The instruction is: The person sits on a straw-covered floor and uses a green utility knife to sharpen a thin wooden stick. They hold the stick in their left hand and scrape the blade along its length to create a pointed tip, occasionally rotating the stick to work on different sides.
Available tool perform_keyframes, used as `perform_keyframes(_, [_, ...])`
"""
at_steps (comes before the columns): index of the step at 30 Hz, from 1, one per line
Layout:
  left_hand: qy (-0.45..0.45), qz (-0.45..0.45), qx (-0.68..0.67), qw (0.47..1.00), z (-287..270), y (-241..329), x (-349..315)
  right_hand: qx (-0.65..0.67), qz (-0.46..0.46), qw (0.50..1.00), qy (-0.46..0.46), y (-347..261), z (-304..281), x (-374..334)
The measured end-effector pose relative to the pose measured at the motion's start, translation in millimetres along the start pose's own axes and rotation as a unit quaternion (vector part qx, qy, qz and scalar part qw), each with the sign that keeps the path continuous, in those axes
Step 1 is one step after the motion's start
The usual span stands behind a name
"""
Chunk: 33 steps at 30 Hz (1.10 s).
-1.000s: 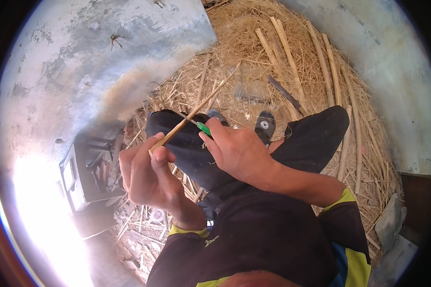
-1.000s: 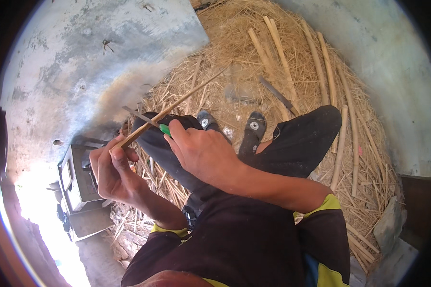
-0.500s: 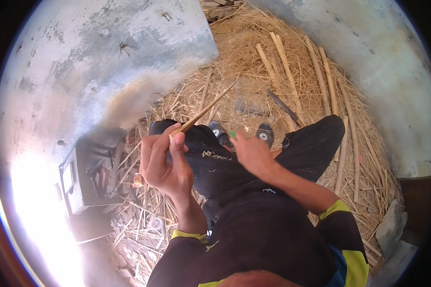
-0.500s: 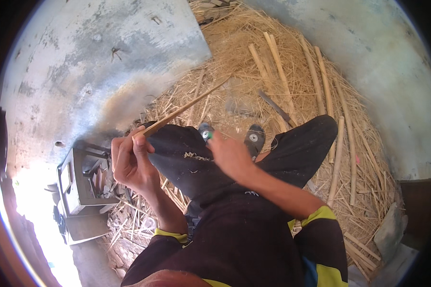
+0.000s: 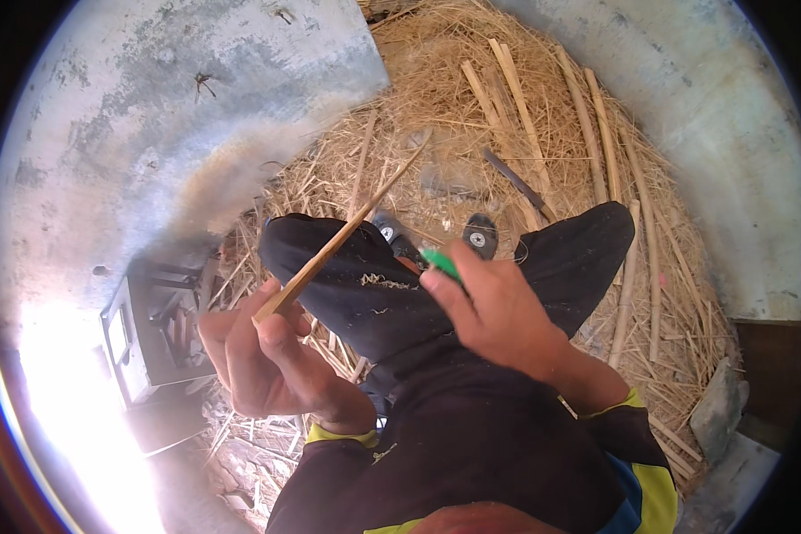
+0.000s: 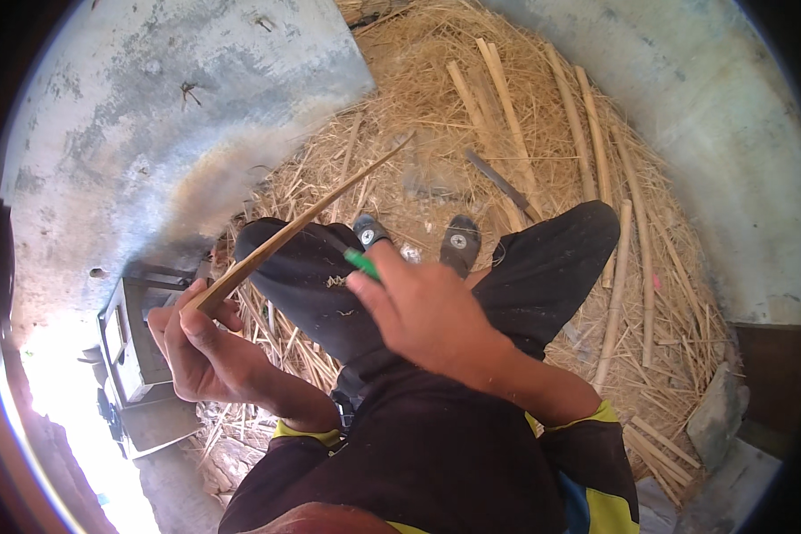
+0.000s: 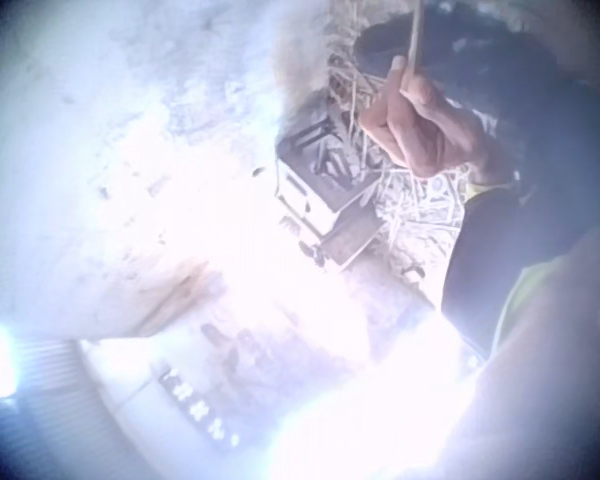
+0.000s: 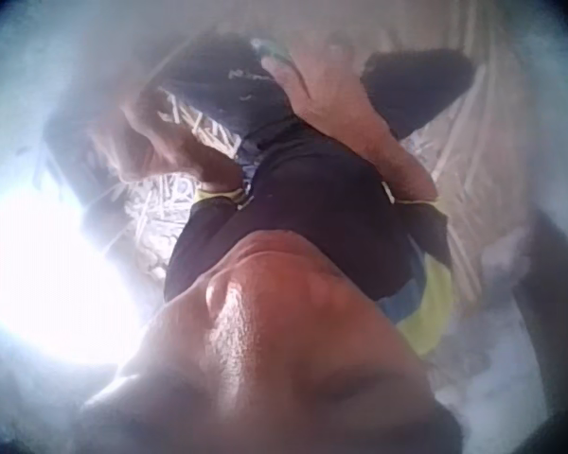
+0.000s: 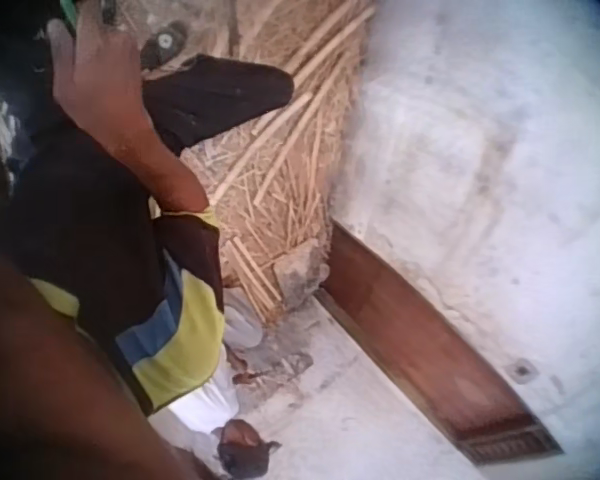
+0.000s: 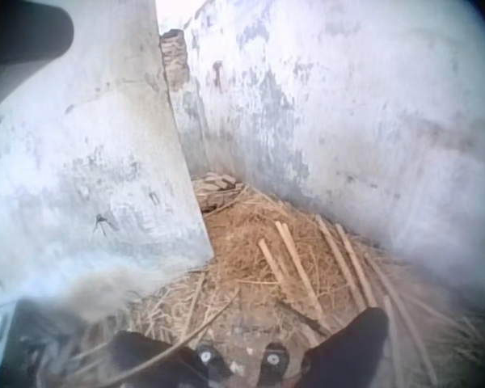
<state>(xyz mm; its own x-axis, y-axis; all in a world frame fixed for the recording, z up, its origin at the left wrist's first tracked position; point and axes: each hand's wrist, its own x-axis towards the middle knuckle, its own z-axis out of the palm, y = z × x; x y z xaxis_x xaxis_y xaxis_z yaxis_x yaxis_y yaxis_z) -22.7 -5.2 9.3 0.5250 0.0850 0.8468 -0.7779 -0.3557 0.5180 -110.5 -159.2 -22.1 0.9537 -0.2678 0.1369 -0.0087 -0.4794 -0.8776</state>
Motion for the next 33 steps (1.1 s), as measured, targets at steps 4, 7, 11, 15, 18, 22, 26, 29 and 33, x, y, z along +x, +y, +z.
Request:
perform_keyframes(4, [0.023, 0.020, 0.060, 0.998, -4, 0, -5, 0.018, -0.112, 0.994, -0.008, -15, 13, -3])
perform_keyframes(7, [0.011, 0.038, 0.048, 0.998, -7, -8, -2, -0.049, -0.065, 0.996, -0.036, -6, 23, 6])
perform_keyframes(11, [0.035, 0.015, 0.047, 0.998, -10, -18, -2, -0.125, -0.039, 0.991, -0.030, 2, 30, 16])
perform_keyframes(15, [0.021, 0.120, 0.048, 0.991, -13, -21, -1, -0.140, -0.101, 0.985, -0.004, -1, 35, 10])
perform_keyframes(18, [0.080, -0.005, 0.052, 0.995, -5, -13, -5, -0.158, 0.008, 0.987, -0.034, 23, 33, 24])
perform_keyframes(22, [0.019, 0.029, 0.033, 0.999, -14, -10, -7, -0.100, -0.082, 0.992, 0.000, 12, 32, 16])
perform_keyframes(26, [0.034, -0.016, 0.022, 0.999, -8, -10, 1, -0.138, -0.007, 0.990, -0.029, 24, 36, 22])
perform_keyframes(29, [0.024, -0.033, 0.009, 0.999, -4, -9, 0, -0.106, -0.025, 0.994, -0.024, 25, 34, 21])
perform_keyframes(33, [0.013, -0.060, 0.063, 0.996, -6, 5, 0, -0.087, -0.042, 0.995, -0.016, 21, 48, 19])
